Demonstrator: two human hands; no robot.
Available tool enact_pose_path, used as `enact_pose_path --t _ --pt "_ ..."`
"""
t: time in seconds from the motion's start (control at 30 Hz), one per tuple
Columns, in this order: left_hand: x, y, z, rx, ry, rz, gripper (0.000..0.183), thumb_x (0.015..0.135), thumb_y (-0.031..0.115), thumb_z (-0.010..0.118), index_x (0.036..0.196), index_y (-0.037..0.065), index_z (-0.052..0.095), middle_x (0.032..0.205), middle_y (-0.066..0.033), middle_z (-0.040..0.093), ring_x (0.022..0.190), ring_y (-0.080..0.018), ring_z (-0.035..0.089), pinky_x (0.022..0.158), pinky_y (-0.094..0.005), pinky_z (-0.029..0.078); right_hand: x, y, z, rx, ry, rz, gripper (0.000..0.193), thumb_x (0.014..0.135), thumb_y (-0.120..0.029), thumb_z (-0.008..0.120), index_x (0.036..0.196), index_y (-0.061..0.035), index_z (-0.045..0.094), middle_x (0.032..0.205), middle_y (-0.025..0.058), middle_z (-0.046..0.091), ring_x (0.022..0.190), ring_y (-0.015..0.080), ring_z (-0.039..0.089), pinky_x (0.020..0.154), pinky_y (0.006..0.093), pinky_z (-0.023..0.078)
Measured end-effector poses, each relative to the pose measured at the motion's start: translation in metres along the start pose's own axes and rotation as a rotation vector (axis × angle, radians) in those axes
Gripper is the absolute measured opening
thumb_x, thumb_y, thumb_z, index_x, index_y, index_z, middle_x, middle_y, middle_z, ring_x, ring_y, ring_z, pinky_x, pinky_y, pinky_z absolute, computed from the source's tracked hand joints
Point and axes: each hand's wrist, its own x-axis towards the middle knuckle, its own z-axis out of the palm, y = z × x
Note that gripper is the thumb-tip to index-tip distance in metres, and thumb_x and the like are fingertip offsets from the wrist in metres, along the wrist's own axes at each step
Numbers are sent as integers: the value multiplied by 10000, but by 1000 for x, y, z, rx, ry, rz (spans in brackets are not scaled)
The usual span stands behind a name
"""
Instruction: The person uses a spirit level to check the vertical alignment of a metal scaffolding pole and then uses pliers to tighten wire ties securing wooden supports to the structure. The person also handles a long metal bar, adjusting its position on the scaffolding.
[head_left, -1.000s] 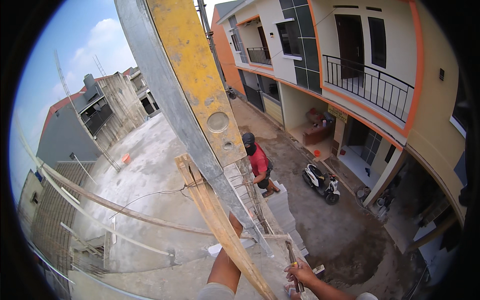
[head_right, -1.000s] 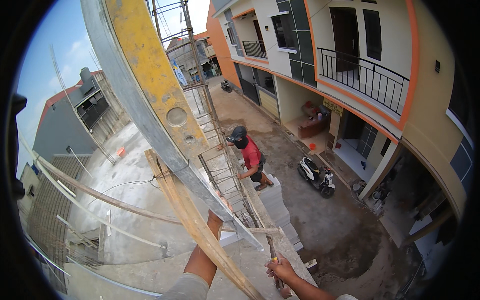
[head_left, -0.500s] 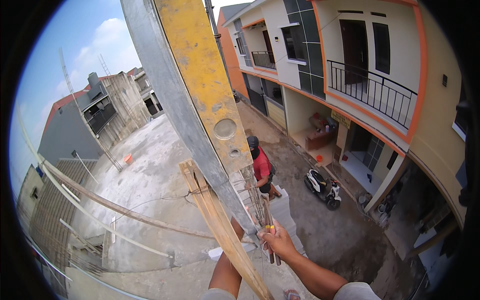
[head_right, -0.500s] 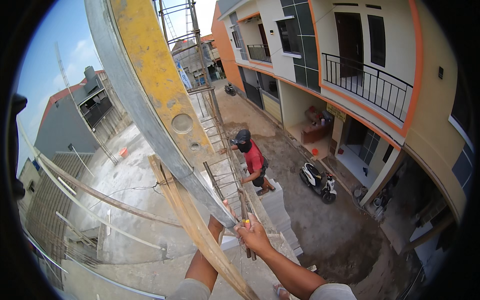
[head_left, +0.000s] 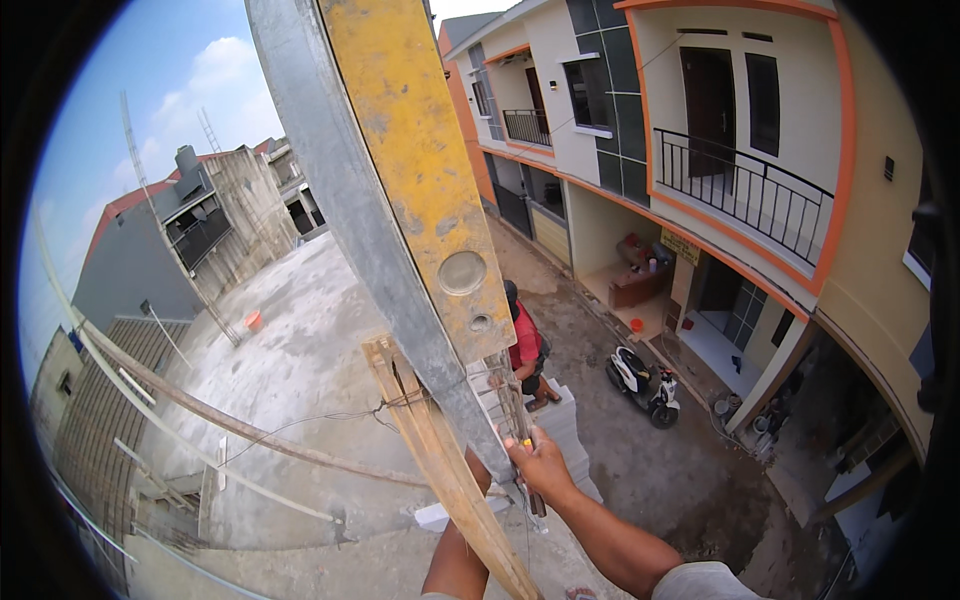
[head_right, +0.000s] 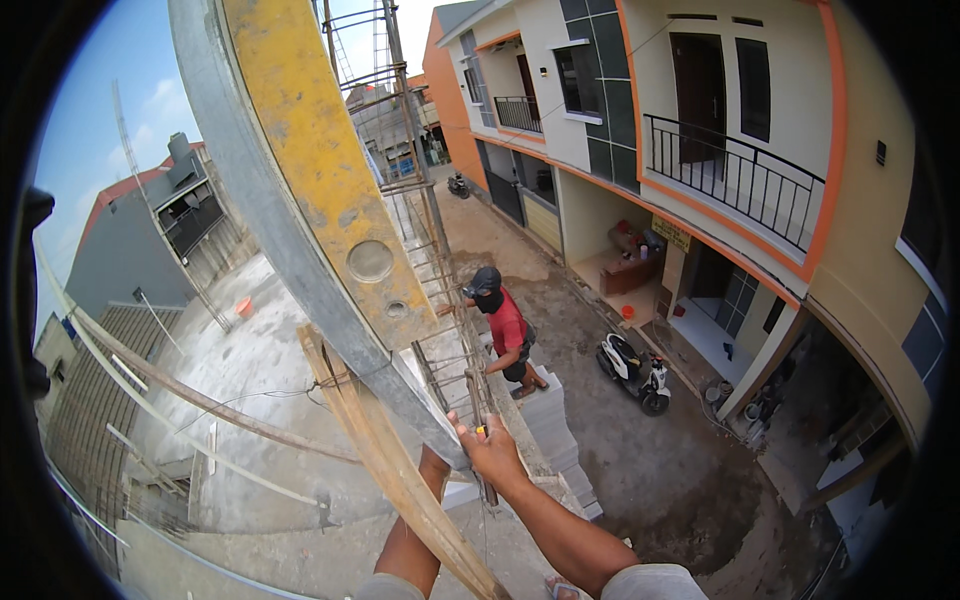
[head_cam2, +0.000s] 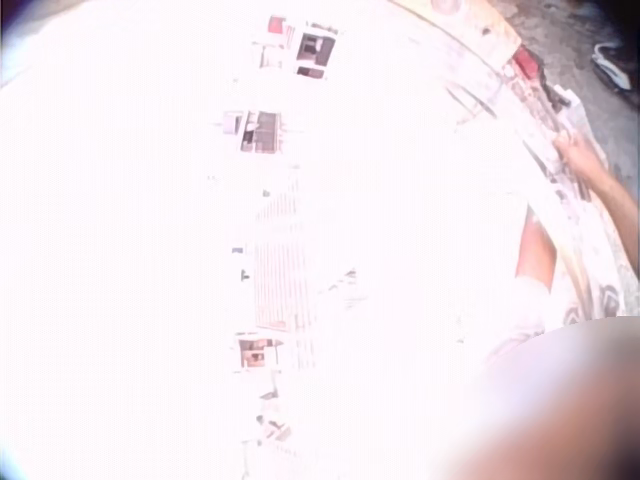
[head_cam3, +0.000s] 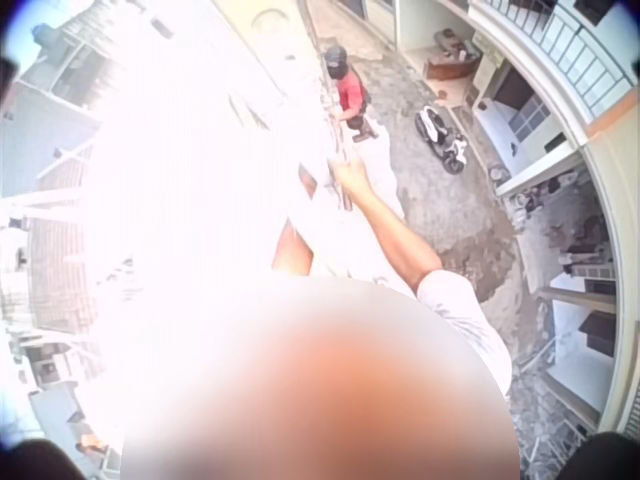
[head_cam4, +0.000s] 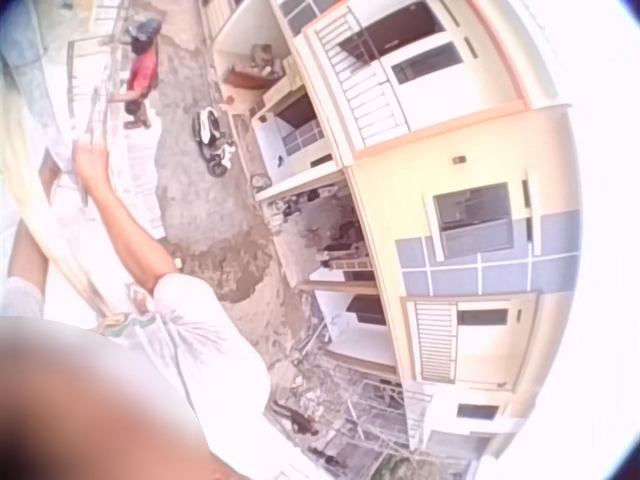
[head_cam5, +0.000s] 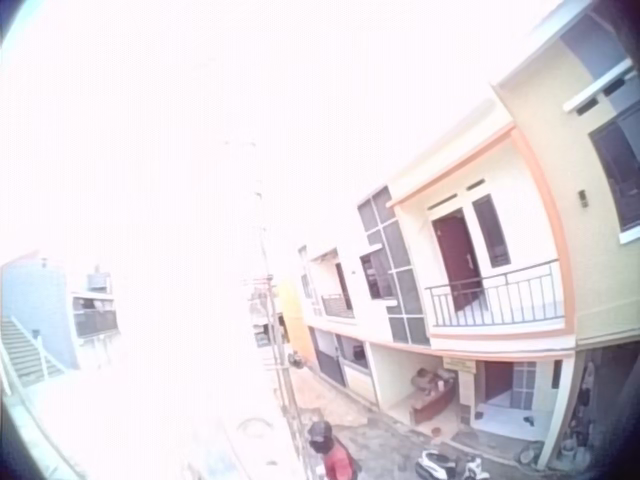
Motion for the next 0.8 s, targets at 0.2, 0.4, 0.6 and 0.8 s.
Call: enact_pose_path --t 0.2,0.4,0.6,0.8 --pt "1 -8 -4 25 13 8 238 969 260 608 1013 38 535 828 -78 618 697 -202 643 591 -330 549 -4 -6 -3 46 -37 53 370 948 -339 632 1138 -38 529 654 11 531 461 88 496 393 263 408" --pt "6 -25 -22 76 37 31 236 987 252 561 1038 21 552 848 -96 643 693 -219 659 574 -339 550 -6 -10 -3 63 -38 79 380 927 -358 659 1040 -26 513 639 41 554 474 114 523 401 294 413" --pt "16 -42 -41 130 61 56 236 1000 253 532 1031 21 562 846 -102 655 684 -222 666 554 -341 545 -2 5 1 1 -20 65 414 939 -372 641 1106 -24 491 643 44 557 474 118 537 378 285 414" --pt "15 -44 -45 174 -12 56 170 1004 222 578 921 90 512 748 16 538 663 -100 529 554 -270 463 0 12 4 -70 -13 18 410 961 -353 612 1156 -23 468 649 37 559 462 103 537 349 261 410"
